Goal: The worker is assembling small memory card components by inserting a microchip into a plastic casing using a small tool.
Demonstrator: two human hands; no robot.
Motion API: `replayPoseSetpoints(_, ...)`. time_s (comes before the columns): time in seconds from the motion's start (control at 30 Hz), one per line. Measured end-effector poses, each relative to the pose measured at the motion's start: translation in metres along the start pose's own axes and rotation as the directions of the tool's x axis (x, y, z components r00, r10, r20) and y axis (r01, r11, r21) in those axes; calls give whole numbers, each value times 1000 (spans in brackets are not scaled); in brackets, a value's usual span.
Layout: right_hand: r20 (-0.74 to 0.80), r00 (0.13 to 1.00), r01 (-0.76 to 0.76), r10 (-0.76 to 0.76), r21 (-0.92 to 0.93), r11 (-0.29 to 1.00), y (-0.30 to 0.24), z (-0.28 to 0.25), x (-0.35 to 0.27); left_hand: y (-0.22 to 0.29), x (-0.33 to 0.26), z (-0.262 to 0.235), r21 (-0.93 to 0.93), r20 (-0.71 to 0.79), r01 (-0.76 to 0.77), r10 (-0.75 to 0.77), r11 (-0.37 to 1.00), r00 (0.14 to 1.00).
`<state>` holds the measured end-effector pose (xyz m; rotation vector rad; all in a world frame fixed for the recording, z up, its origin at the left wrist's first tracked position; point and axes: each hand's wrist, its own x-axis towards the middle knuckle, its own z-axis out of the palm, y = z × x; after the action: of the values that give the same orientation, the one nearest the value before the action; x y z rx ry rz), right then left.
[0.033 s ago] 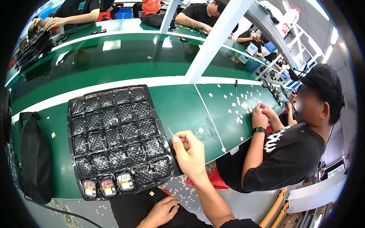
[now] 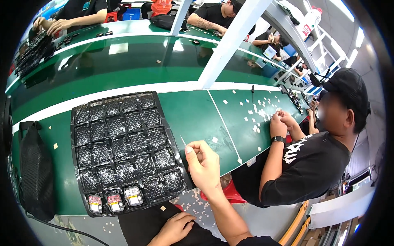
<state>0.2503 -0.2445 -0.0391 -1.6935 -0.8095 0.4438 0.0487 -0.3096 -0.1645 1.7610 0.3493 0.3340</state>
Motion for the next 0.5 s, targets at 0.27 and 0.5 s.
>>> replayPoseSetpoints(0.27, -19, 998, 61, -63, -108, 992, -1, 2, 0, -7, -3, -5, -31, 2, 35, -35, 999, 999)
replayPoseSetpoints(0.5, -25, 999, 35, -37, -61, 998, 0, 2, -3, 10, 3, 6, 171, 59, 33, -44, 985, 997)
